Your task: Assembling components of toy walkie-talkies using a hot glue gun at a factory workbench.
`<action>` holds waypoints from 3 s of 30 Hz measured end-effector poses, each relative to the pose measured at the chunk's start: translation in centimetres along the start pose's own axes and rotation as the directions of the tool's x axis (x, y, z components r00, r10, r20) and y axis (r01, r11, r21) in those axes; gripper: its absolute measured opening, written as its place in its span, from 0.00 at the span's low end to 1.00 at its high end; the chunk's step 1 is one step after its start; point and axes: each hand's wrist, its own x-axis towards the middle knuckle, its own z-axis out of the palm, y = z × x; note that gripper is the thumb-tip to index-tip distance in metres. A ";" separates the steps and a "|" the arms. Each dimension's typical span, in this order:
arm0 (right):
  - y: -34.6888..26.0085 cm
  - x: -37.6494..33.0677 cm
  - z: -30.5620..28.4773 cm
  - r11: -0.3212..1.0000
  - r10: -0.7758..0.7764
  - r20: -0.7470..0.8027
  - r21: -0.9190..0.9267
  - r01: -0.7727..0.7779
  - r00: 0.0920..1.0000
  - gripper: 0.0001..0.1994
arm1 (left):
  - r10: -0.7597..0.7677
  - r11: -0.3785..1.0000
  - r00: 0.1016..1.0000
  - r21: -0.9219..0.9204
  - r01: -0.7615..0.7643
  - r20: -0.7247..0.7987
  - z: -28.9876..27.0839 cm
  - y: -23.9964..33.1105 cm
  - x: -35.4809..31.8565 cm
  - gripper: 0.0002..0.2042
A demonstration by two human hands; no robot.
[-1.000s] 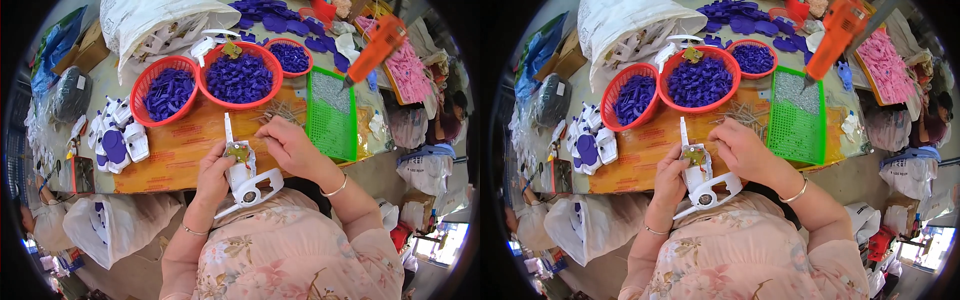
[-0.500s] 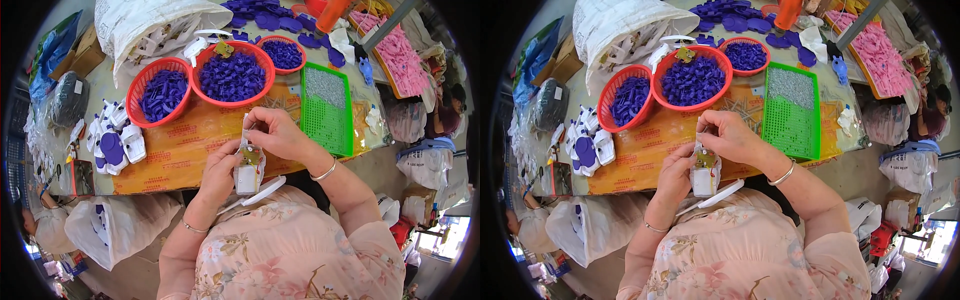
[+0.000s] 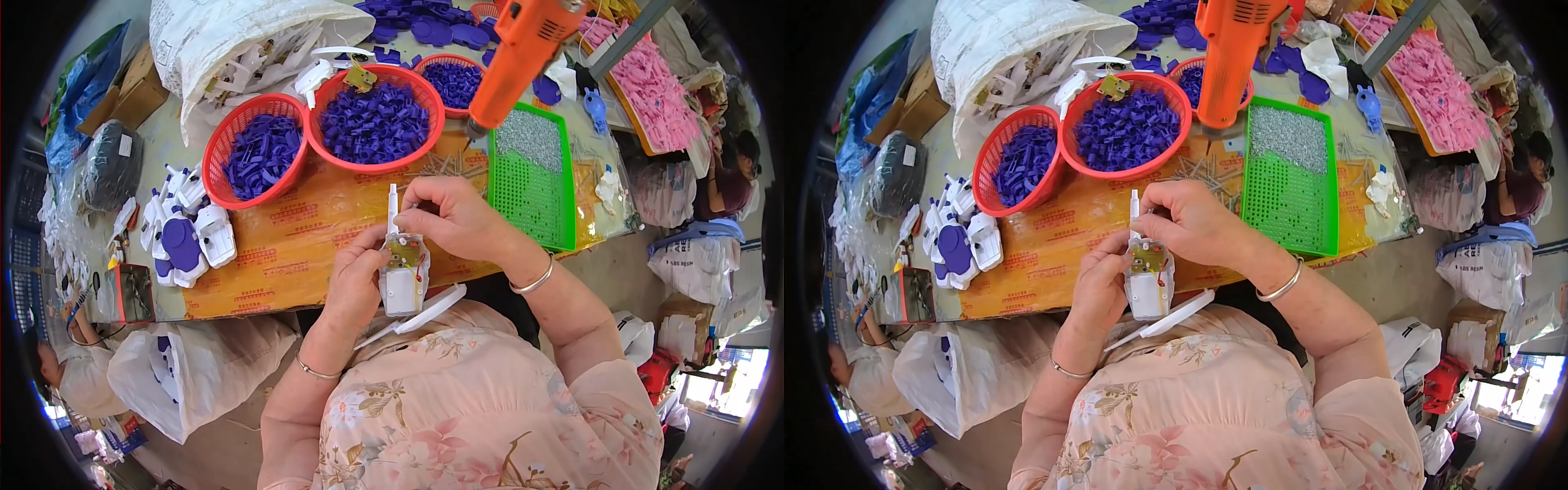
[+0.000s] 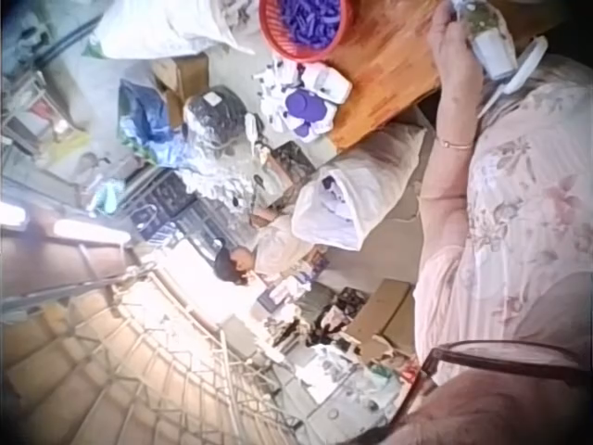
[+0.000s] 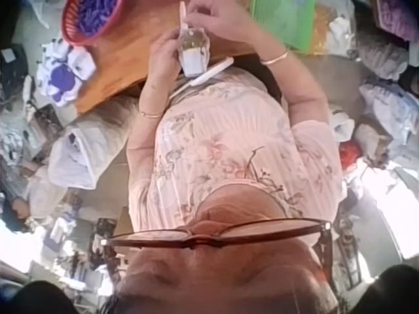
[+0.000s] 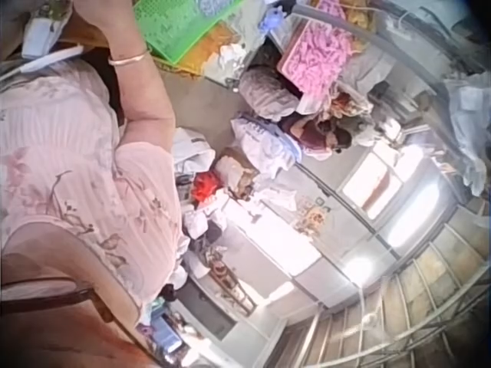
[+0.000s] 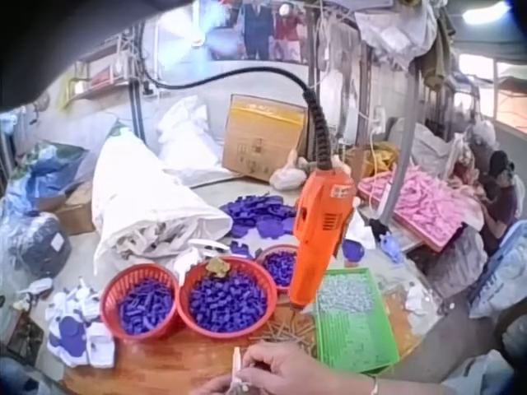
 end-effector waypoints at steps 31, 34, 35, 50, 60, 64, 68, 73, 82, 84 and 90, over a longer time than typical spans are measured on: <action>0.7 1.1 -0.5 0.990 -0.003 0.057 -0.137 0.011 0.998 0.06 | -0.141 0.988 0.974 0.090 0.126 0.176 -2.2 0.6 1.8 0.14; 0.1 1.0 -0.6 0.984 -0.011 0.094 -0.177 0.027 0.996 0.06 | -0.142 0.989 0.977 0.060 0.134 0.158 -2.4 0.3 1.9 0.14; 0.0 0.9 -0.6 0.983 0.000 0.125 -0.183 0.023 0.992 0.06 | -0.143 0.989 0.977 0.060 0.135 0.159 -2.4 0.2 1.9 0.14; 0.7 1.0 -0.2 0.935 -0.099 0.107 -0.330 0.130 0.989 0.08 | -0.109 0.982 0.991 0.163 0.096 0.076 -1.9 -0.1 1.7 0.13; 0.5 0.9 0.3 0.951 -0.116 0.078 -0.279 0.134 0.990 0.08 | -0.104 0.974 0.993 0.206 0.090 0.060 -2.5 0.1 2.0 0.11; 0.7 1.0 0.1 0.963 -0.070 0.087 -0.255 0.090 0.994 0.07 | -0.095 0.977 0.993 0.195 0.081 0.063 -2.2 0.2 2.0 0.10; 0.8 1.2 0.0 0.961 -0.092 0.114 -0.250 0.118 0.989 0.07 | -0.100 0.968 0.993 0.235 0.084 0.060 -2.7 0.1 2.2 0.10; 0.9 1.0 0.3 0.974 -0.070 0.099 -0.210 0.090 0.993 0.07 | -0.065 0.960 0.997 0.276 0.050 0.045 -3.1 -0.2 2.3 0.09; 1.4 1.1 0.5 0.992 -0.042 0.077 -0.113 0.050 0.996 0.06 | -0.054 0.960 0.998 0.276 0.044 0.029 -2.7 -0.1 2.1 0.09; 1.4 1.1 0.6 0.996 -0.027 0.072 -0.077 0.033 0.997 0.07 | -0.062 0.959 0.997 0.278 0.048 0.042 -3.0 0.0 2.1 0.09; 1.4 1.1 0.6 1.000 0.000 0.087 -0.017 0.002 0.996 0.07 | -0.060 0.977 0.995 0.208 0.043 0.079 -2.9 0.1 1.9 0.11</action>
